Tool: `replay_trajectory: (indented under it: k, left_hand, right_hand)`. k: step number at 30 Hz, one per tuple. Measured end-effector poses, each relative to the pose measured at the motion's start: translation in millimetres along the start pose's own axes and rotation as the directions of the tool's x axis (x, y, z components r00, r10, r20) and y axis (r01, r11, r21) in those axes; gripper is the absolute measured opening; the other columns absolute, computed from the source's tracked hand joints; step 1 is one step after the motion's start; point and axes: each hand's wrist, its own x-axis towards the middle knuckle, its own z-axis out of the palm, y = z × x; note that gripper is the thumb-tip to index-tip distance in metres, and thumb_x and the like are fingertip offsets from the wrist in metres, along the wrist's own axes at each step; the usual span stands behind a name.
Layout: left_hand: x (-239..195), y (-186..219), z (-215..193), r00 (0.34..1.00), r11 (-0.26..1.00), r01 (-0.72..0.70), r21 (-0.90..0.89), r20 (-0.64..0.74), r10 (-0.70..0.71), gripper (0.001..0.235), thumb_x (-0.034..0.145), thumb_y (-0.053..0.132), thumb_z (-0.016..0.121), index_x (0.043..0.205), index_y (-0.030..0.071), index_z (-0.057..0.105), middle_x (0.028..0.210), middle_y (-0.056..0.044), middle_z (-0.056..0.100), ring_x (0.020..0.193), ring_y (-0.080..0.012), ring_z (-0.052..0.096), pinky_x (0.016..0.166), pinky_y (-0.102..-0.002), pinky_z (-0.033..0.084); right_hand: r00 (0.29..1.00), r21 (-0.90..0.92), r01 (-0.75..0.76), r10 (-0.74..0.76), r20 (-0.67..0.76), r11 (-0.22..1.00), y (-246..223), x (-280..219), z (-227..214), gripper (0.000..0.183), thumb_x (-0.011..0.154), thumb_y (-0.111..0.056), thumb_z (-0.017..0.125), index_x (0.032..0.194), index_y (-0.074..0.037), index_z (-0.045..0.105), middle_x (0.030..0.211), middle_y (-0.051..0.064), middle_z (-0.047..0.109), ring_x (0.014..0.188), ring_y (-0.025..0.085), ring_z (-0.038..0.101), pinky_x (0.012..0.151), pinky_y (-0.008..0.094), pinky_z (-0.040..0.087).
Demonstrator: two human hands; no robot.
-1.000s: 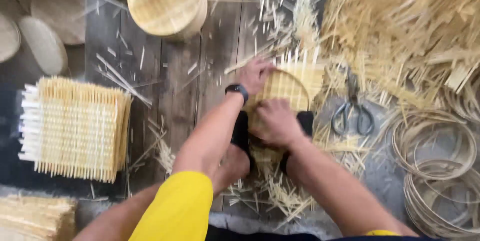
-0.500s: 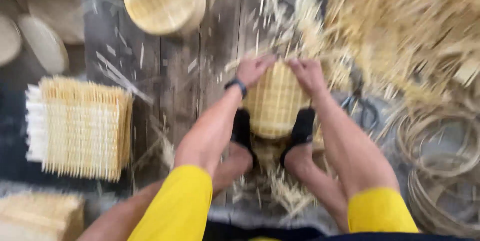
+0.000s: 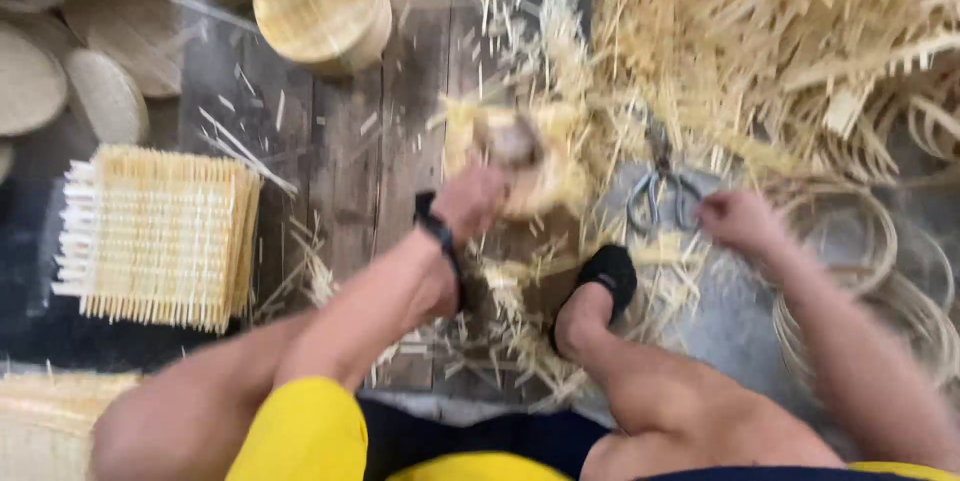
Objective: Weave thin bamboo strips around a circular wooden form to construct a basket.
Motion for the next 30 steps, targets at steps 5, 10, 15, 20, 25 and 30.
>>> replay_trajectory:
  k: [5,10,15,20,25,30]
  left_hand:
    - [-35.1,-1.7,20.9,0.980,0.979,0.176,0.107,0.071,-0.184,0.042,0.083,0.020,0.073,0.122,0.014,0.058,0.116,-0.007,0.062,0.114,-0.0250,0.059,0.104,-0.043,0.047]
    - [32.2,18.9,18.3,0.753,0.733,0.615,-0.290,-0.060,-0.655,0.094,0.072,0.063,0.082,0.138,0.008,0.044,0.125,-0.018,0.053,0.117,-0.0326,0.052,0.103,-0.051,0.041]
    - [64.0,17.9,50.3,0.574,0.581,0.814,-0.023,-0.122,-0.809,0.110,0.054,0.064,0.089,0.145,0.016,0.051,0.136,-0.018,0.050,0.128,-0.0441,0.040,0.110,-0.057,0.036]
    - [61.4,19.2,-1.4,0.738,0.756,0.650,-0.083,-0.171,-0.653,0.099,0.052,0.052,0.088,0.139,0.017,0.057,0.134,-0.009,0.053,0.124,-0.0369,0.043,0.108,-0.052,0.039]
    - [55.4,-11.4,53.1,0.863,0.878,0.476,-0.061,-0.162,-0.479,0.101,0.054,0.058,0.089,0.139,0.014,0.058,0.131,-0.008,0.054,0.123,-0.0372,0.044,0.107,-0.054,0.042]
    - [58.9,-16.2,39.6,0.925,0.924,0.381,-0.022,0.007,-0.381,0.119,0.055,0.076,0.087,0.147,0.011,0.048,0.143,-0.019,0.047,0.132,-0.0434,0.041,0.113,-0.062,0.035]
  right_hand:
    - [0.840,-0.176,0.236,-0.291,-0.458,0.956,64.4,106.4,115.5,0.054,0.079,-0.045,0.080,0.111,-0.001,0.073,0.105,0.025,0.072,0.099,0.042,0.068,0.086,0.049,0.055]
    - [0.597,-0.248,0.192,-0.313,-0.738,0.950,41.7,114.9,129.7,0.088,0.056,-0.044,0.094,0.118,0.013,0.068,0.103,0.033,0.070,0.091,0.048,0.067,0.081,0.052,0.055]
    - [0.943,0.065,0.043,-0.019,-0.333,0.997,38.9,139.8,117.7,0.052,0.058,-0.025,0.098,0.091,0.007,0.075,0.083,0.023,0.071,0.078,0.037,0.070,0.075,0.046,0.058]
    - [0.998,0.627,-0.031,-0.005,0.055,0.779,35.7,90.6,103.0,0.041,0.068,-0.027,0.088,0.091,0.004,0.074,0.075,0.015,0.072,0.066,0.025,0.066,0.059,0.042,0.053]
    - [0.983,0.458,-0.111,0.166,-0.080,0.882,-10.2,13.3,103.3,0.053,0.078,-0.045,0.084,0.093,0.004,0.066,0.074,0.018,0.067,0.065,0.031,0.067,0.062,0.044,0.054]
    - [0.914,0.112,0.316,-0.271,-0.301,0.942,-41.2,-6.6,93.8,0.064,0.079,-0.053,0.076,0.109,0.003,0.068,0.108,0.025,0.067,0.100,0.038,0.065,0.089,0.045,0.052]
